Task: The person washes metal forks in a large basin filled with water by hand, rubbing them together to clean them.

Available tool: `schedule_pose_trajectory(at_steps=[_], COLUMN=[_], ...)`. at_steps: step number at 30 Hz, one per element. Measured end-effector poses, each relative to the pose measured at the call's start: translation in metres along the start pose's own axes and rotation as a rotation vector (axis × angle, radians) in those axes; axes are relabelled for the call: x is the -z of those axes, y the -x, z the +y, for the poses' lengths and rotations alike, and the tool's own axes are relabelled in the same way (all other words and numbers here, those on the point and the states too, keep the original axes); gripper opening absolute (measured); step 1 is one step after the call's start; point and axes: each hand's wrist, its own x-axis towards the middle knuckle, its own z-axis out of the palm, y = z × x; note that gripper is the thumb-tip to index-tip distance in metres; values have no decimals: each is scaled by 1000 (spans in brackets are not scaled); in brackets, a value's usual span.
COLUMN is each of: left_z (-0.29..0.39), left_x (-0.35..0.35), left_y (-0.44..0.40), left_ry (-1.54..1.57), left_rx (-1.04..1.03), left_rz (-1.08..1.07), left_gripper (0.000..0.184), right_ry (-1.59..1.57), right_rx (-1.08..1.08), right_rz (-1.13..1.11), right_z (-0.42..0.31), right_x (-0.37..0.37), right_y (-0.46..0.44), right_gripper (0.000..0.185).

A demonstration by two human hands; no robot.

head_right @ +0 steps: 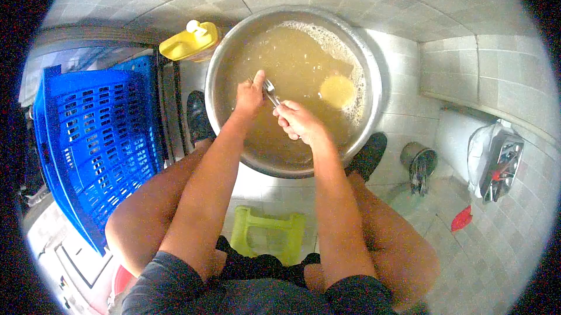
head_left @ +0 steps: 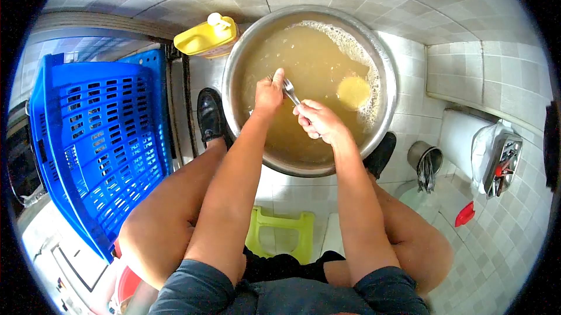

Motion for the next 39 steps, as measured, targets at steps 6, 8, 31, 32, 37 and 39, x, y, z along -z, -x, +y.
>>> schedule_pose_trajectory(at_steps=[6,8,31,32,37,39], left_z=[-28,-18,5,4,-6,-8], left_x=[7,6,31,29,-9,-21], left_y=[-5,4,-22,-19,13,31], left_ry=[88,120,-599,-612,-380,-404], left_rx=[153,193,-393,-409,-499,-358], left_rz=[-187,-189,220,223,223,153], left_gripper=[29,34,38,36,30,32], right_ry=[-111,-74,193,132,5,97], right_rx=[26,29,-105,-25,-33,-54], right_rz=[116,107,265,263,378,406], right_z=[31,33,-6,-4,2,5], right_x=[14,17,51,52,24,8], right_y=[-16,-16,23,20,-2,0], right_gripper=[23,24,20,20,13,36])
